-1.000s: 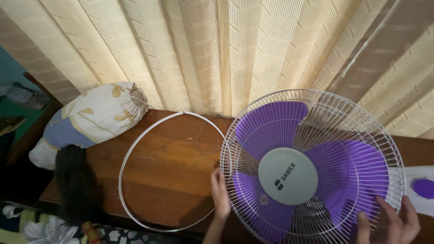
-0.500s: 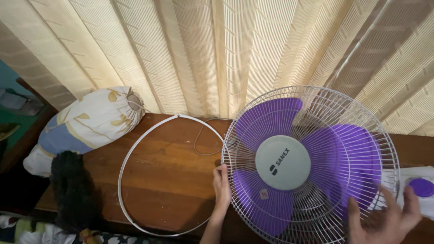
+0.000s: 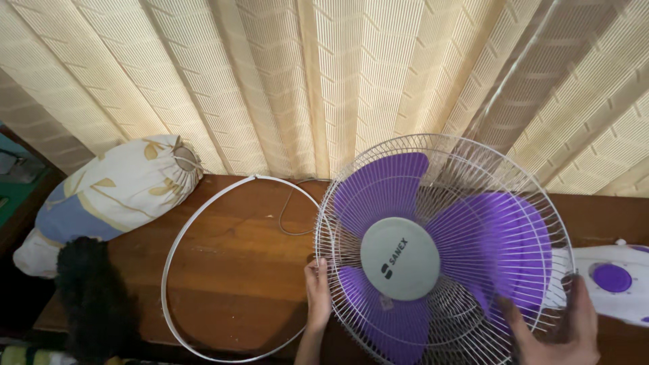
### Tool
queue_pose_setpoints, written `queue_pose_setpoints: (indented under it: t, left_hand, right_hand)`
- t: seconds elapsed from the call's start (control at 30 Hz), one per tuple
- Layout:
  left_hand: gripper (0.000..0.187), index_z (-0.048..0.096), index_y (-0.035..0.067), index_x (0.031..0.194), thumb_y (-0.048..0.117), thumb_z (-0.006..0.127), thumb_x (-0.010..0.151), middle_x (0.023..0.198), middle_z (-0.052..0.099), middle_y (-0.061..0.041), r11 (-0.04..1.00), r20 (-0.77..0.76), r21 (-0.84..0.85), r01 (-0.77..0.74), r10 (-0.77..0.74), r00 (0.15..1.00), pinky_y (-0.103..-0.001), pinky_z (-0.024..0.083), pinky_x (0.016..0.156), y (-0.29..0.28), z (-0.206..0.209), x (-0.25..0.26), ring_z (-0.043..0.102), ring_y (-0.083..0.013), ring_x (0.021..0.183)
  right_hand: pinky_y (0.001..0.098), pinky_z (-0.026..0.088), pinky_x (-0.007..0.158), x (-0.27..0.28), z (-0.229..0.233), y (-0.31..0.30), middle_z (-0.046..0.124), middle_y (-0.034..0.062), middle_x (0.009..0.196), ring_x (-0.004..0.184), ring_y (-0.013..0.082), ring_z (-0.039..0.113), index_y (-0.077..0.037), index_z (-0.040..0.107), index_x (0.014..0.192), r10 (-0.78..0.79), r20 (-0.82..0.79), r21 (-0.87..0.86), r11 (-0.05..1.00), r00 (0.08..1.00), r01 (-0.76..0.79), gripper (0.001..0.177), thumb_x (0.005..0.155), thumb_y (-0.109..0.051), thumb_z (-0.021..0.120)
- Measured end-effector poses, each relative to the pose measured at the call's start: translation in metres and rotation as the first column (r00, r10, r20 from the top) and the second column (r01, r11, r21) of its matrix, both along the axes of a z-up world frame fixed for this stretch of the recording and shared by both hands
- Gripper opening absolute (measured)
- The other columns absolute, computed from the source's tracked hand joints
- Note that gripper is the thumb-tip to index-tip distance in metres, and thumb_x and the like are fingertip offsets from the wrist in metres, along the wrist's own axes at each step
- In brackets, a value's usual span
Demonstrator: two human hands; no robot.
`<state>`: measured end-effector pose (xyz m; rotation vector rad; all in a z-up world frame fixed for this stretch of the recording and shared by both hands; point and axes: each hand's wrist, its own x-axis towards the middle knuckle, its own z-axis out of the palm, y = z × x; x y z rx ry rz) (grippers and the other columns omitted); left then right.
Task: The person reassembles an electric fan on a wooden table. They fit the purple fan blades onto the motor shaft, tighten the central hub cap by hand, then align and attach the front wire grille over the blades and secure it to the fan housing.
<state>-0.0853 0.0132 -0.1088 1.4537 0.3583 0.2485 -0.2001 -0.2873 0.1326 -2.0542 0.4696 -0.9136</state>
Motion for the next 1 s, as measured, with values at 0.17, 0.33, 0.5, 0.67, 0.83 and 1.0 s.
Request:
queue_pose_setpoints:
  t: [0.17,0.33,0.5,0.67,0.83,1.0]
  left_hand:
    - [0.058,0.046,0.002,0.129,0.051,0.052,0.099,0.111,0.063,-0.011,0.999,-0.036,-0.008,0.032,-0.032,0.999,-0.033,0.045,0.097,0.003,0.004,0.002,0.059,-0.0184,0.105]
    - [0.057,0.056,-0.002,0.125,0.050,0.053,0.100,0.105,0.067,-0.011,0.999,-0.010,-0.012,0.044,-0.044,0.999,-0.033,0.048,0.092,0.004,0.007,0.006,0.062,-0.0190,0.099]
    - [0.055,0.064,-0.002,0.120,0.049,0.052,0.102,0.098,0.069,-0.011,0.999,-0.030,0.005,0.043,-0.042,0.999,-0.034,0.050,0.086,0.004,0.008,0.012,0.063,-0.0192,0.091]
    - [0.054,0.064,-0.002,0.121,0.046,0.049,0.103,0.102,0.071,-0.012,0.998,-0.038,-0.059,0.030,-0.033,0.999,-0.033,0.051,0.088,0.001,0.009,0.014,0.065,-0.0189,0.093]
    - [0.054,0.064,-0.003,0.121,0.045,0.050,0.102,0.106,0.072,-0.013,1.000,-0.012,-0.014,0.015,-0.015,1.000,-0.034,0.050,0.090,0.000,0.008,0.016,0.066,-0.0205,0.096]
    - [0.054,0.063,-0.004,0.121,0.045,0.051,0.102,0.108,0.070,-0.013,0.999,-0.049,0.033,-0.041,0.042,0.998,-0.034,0.049,0.092,-0.007,0.012,0.013,0.064,-0.0210,0.098]
  right_hand:
    - [0.0438,0.052,0.108,0.003,0.004,0.012,0.046,0.0333,0.149,0.139,0.0389,0.058,0.021,0.039,0.152,0.068,0.169,0.031,0.997,0.983,-0.075,0.088,0.080,0.000,0.085]
    - [0.0416,0.054,0.098,0.000,0.017,0.021,0.047,0.0297,0.152,0.126,0.0353,0.062,0.016,0.038,0.156,0.017,0.069,0.090,0.996,0.997,-0.023,0.091,0.079,-0.002,0.083]
    - [0.0412,0.059,0.097,0.000,0.026,0.026,0.048,0.0273,0.150,0.122,0.0332,0.063,0.013,0.039,0.156,-0.007,0.034,0.103,0.995,0.999,0.003,0.091,0.079,-0.005,0.083]
    - [0.0411,0.053,0.097,-0.002,0.018,0.018,0.047,0.0276,0.150,0.126,0.0330,0.061,0.012,0.037,0.157,-0.003,-0.016,0.146,0.989,1.000,0.005,0.089,0.081,-0.004,0.081]
    - [0.0427,0.054,0.106,0.007,0.003,-0.004,0.054,0.0234,0.145,0.129,0.0306,0.060,0.010,0.034,0.157,0.120,0.153,0.281,0.946,0.981,-0.160,0.094,0.076,-0.004,0.079]
    - [0.0489,0.051,0.104,0.010,-0.002,-0.052,0.066,0.0193,0.126,0.115,0.0290,0.067,-0.006,0.037,0.156,0.244,-0.208,0.586,0.806,0.947,-0.079,0.098,0.069,-0.008,0.081]
